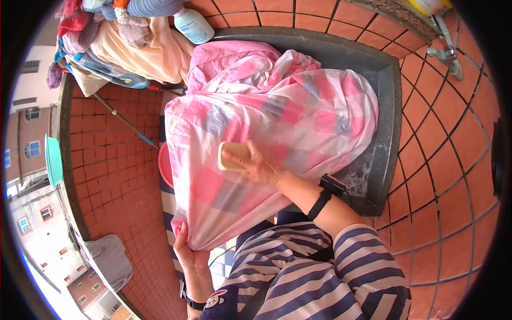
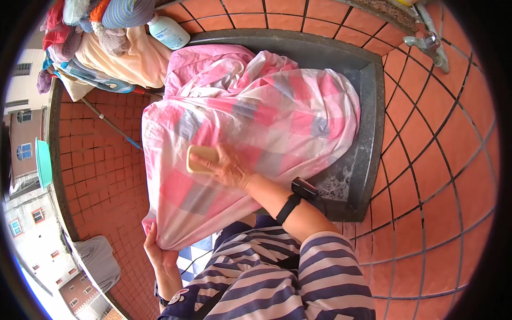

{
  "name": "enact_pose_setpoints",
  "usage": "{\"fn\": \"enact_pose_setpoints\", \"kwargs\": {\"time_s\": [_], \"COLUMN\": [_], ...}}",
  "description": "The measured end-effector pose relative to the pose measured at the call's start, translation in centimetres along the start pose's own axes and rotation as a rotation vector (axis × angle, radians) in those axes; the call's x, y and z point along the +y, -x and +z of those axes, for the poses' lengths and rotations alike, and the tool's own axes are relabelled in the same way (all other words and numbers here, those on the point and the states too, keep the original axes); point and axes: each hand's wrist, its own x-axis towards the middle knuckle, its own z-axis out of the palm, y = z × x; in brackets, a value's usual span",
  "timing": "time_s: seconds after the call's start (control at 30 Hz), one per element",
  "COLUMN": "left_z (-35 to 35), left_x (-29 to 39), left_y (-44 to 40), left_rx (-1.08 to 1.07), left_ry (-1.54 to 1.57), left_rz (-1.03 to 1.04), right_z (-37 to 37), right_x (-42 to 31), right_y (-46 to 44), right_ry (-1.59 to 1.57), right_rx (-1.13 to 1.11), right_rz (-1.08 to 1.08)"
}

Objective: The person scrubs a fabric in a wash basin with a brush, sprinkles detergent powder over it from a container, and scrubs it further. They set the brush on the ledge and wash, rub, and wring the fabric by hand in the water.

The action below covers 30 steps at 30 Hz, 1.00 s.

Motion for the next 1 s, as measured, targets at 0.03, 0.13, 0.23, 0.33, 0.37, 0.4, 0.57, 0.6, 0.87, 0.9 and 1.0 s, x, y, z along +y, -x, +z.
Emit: {"fn": "enact_pose_setpoints", "kwargs": {"time_s": [0.03, 0.13, 0.23, 0.33, 0.37, 0.4, 0.57, 0.6, 0.87, 0.9, 1.0], "left_z": [-0.2, -1.3, -6.1, -3.0, -1.9, -2.2, -1.7, -2.4, -7.2, -8.8, -0.4], "left_x": [0.8, 1.2, 0.1, -0.5, -0.8, -1.2, 2.0, 2.6, 2.8, 2.0, -1.0], "left_y": [1.2, 2.9, 0.4, -0.6, -0.5, -0.6, 2.9, 3.6, -0.6, -1.7, 0.2], "left_rx": [0.024, -0.069, -0.047, -0.028, -0.004, -0.018, -0.059, -0.031, -0.609, -0.618, 0.089], "left_ry": [0.068, -0.117, -0.146, -0.079, -0.055, -0.106, -0.148, -0.152, -0.338, -0.262, -0.267], "left_rz": [-0.103, 0.015, -0.113, -0.261, -0.335, -0.334, -0.065, 0.009, -0.049, -0.049, 0.174], "right_z": [-3.8, -15.2, -15.9, -8.7, -6.0, -3.7, -2.9, -6.9, -9.8, -6.5, -0.4], "right_x": [4.0, 15.1, 13.3, 8.1, 2.8, -2.1, 2.8, 8.7, 7.0, 3.0, -6.9], "right_y": [0.9, 10.6, 11.6, 5.8, 3.1, 0.9, 2.4, 5.3, 5.7, 3.4, -0.7], "right_ry": [0.344, 0.797, 0.828, 0.335, 0.157, -0.023, 0.284, 0.494, 0.22, 0.108, -0.173], "right_rx": [-0.037, -0.176, -0.08, 0.342, 0.224, 0.117, -0.027, -0.101, 0.261, 0.233, -0.084], "right_rz": [0.13, 0.54, 0.82, 0.67, 0.599, 0.359, 0.041, 0.291, 0.803, 0.58, -0.168]}}
